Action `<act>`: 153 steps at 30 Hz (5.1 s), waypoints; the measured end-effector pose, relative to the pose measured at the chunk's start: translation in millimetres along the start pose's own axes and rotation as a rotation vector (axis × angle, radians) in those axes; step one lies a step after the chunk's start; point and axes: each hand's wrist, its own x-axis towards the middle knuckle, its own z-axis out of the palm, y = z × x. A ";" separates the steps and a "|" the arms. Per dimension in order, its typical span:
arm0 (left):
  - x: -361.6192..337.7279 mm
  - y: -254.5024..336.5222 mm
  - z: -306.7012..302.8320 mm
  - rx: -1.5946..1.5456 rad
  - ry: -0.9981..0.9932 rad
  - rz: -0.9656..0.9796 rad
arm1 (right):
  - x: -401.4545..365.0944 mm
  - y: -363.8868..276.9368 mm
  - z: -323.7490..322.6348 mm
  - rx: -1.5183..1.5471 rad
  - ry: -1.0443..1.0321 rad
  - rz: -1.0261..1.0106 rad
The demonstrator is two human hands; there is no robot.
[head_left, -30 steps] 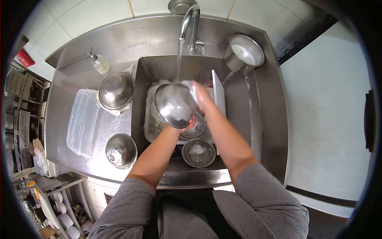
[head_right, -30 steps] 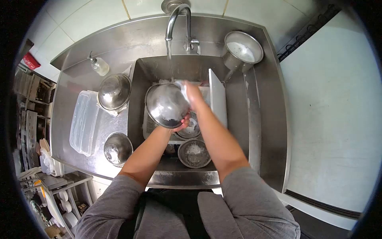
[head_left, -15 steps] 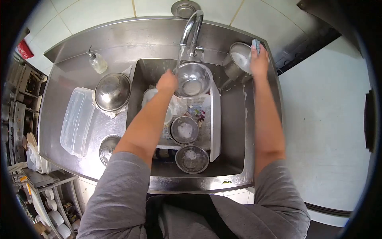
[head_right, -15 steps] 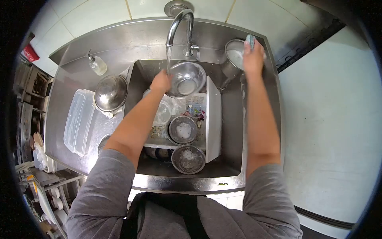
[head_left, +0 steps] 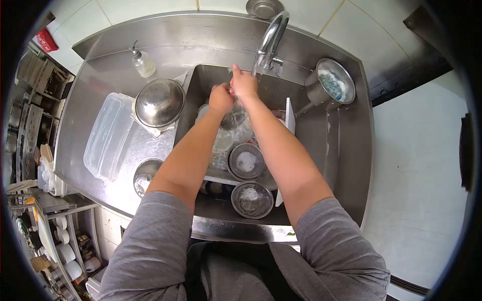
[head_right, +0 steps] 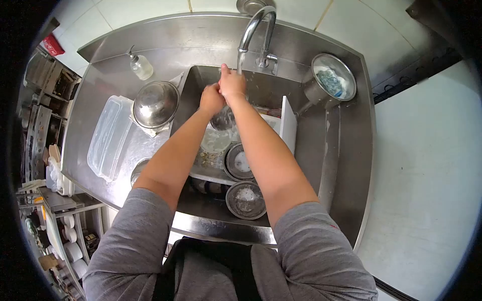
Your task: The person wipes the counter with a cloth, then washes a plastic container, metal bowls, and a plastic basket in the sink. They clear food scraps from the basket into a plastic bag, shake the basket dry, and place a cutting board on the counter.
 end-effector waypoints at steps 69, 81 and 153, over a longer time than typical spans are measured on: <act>-102.0 -32.4 -193.3 0.707 0.057 0.556 | -40.8 146.1 -50.7 -0.875 -0.082 -0.432; -1.9 26.3 -41.8 -0.500 -0.497 -0.469 | -10.2 -30.0 -87.4 -0.975 -0.010 -0.359; -74.6 36.7 -32.8 -0.863 -0.083 -0.405 | -15.9 73.4 -31.8 -0.258 0.274 -0.422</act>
